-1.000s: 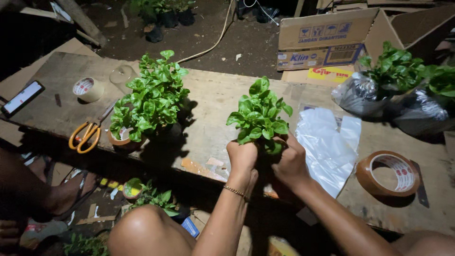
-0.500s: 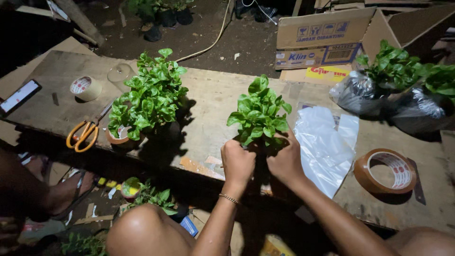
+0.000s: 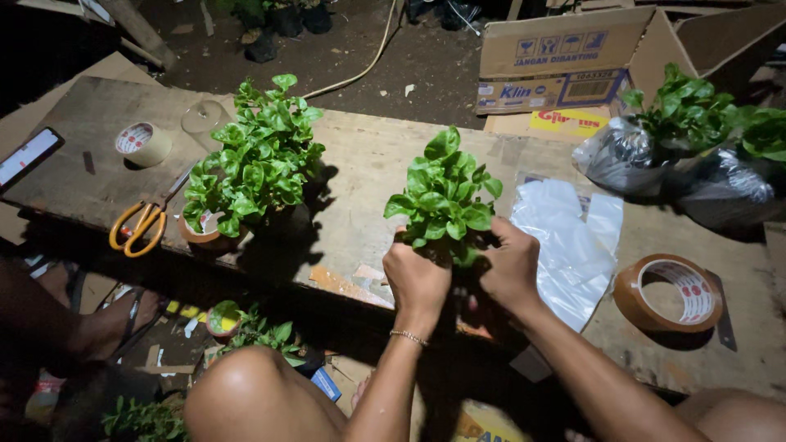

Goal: The person wraps the root ball of potted plants in clear plastic bags one at a time, folding the plastic around each plant's base, and sets the wrapped plants in a row on the right side of the workbench. Scissors and tape rolls sit on the bench but the person works by hand.

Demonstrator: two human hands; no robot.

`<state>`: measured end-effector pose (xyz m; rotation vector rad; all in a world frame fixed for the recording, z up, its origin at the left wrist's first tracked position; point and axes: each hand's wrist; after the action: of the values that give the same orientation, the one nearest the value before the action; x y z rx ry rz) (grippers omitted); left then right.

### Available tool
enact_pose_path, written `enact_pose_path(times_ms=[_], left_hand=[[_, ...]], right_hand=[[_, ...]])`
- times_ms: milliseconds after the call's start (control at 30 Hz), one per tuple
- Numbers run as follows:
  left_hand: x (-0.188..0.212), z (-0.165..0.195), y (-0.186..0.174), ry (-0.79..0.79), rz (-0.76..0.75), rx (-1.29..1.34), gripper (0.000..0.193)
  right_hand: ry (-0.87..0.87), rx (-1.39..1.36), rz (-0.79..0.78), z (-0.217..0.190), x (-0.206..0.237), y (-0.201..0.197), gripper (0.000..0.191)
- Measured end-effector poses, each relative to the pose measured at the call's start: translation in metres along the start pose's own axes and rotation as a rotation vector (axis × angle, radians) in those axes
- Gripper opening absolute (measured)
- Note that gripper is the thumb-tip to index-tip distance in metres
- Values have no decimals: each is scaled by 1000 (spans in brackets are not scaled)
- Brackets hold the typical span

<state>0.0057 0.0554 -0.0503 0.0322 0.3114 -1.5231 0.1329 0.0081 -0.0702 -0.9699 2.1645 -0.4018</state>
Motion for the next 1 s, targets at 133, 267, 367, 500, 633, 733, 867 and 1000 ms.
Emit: enact_pose_path(times_ms=[133,267,367,500,633,733,867,1000], left_hand=[[-11,-14,-2,196,1,53,15],[-14,-18,-3,143,55,79,20],[-13,-16,-5,59,9,85,16],[-9,-15,-10,80,-2,66,16],[-6,-17,-12,86,5,136,15],[-4,-20,-16,22,-10,113,10],[2,-24,-33,-5,78,57,15],[11,-27,-48,153,144,-211,56]], right_hand=[[172,-121,27,19,-16,1,17],[249,-267,-11,34,-20,3,13],[131,-264,28,42,-23,7,10],[232,-297,-30,49,-24,12,15],[245,-318,-70,51,-24,11,18],[140,-249,-76,49,-26,8,28],[146,-79,-128,45,-29,3,30],[220,-136,-89,43,-31,4,36]])
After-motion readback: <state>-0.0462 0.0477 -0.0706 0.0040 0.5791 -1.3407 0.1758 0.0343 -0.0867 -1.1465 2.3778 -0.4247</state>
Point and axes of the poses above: each hand's wrist, its own x-axis away from the middle knuckle, its own y-axis out of the palm, z = x × y, and after that the axes turned 14 degrees about x, right-handed
